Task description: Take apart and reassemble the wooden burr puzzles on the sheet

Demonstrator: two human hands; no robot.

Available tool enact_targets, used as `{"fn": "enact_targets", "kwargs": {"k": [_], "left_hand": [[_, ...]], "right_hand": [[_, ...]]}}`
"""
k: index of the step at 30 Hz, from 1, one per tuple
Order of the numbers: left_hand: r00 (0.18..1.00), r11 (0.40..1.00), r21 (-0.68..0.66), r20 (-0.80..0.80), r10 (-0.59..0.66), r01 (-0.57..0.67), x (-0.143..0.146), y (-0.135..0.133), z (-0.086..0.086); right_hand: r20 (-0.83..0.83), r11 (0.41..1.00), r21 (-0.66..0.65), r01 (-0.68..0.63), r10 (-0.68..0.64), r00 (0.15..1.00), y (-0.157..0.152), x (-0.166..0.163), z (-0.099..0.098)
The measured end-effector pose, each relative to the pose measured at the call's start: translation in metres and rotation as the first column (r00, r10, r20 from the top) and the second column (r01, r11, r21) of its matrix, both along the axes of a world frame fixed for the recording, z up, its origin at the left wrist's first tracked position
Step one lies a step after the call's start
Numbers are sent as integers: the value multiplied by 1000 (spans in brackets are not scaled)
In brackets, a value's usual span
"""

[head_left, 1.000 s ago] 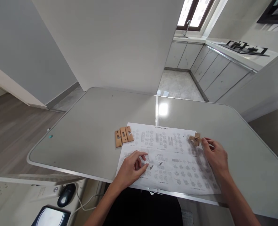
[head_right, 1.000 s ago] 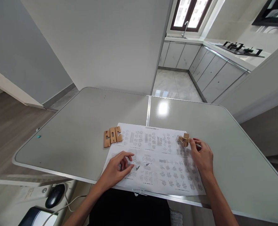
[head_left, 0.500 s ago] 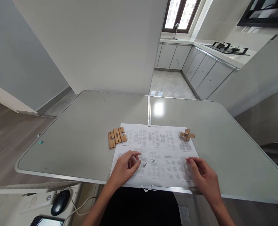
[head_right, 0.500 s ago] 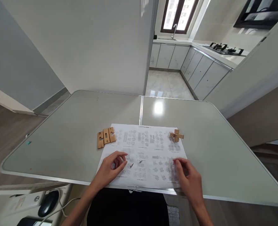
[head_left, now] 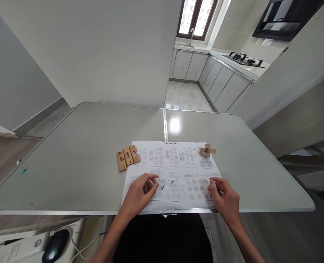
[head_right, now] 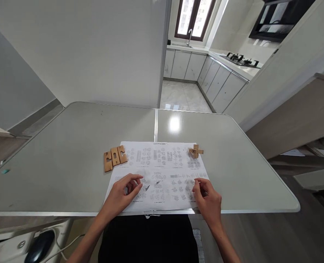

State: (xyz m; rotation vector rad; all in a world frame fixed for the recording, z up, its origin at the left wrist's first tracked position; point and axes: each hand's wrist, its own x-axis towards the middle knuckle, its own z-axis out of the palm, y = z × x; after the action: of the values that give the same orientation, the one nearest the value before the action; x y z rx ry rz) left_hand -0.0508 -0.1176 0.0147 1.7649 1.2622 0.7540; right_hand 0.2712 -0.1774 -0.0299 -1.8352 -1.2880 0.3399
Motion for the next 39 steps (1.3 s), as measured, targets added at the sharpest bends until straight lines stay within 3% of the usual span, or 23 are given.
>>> {"fn": "enact_targets", "kwargs": {"k": [7,23,26,29,31,35,39], "left_hand": [[999,999,23,-21,-38,38,-1,-2,-5],[998,994,90,-35,-59,62,-2,-6,-4],[997,970,243,-77,26,-7,-2,-5,-6],[968,890,443,-159,196,-108,-7,1,-9],[919,847,510,-247,308,-147,-14,9,-10],[753,847,468,-455,475,-251,-34,30,-14],[680,881,356,-564,469,-313,-50,46,-18]], "right_hand": [[69,1000,6,12,-13,998,2,-1,0],[49,995,-99,-24,29,998,9,-1,1],[30,995,-93,-20,23,999,9,-1,1],[25,996,-83,-31,33,999,8,0,0],[22,996,-81,-44,46,999,8,1,-1],[29,995,-77,-61,63,998,6,1,-1],[20,995,-79,-66,68,998,6,2,0]]}}
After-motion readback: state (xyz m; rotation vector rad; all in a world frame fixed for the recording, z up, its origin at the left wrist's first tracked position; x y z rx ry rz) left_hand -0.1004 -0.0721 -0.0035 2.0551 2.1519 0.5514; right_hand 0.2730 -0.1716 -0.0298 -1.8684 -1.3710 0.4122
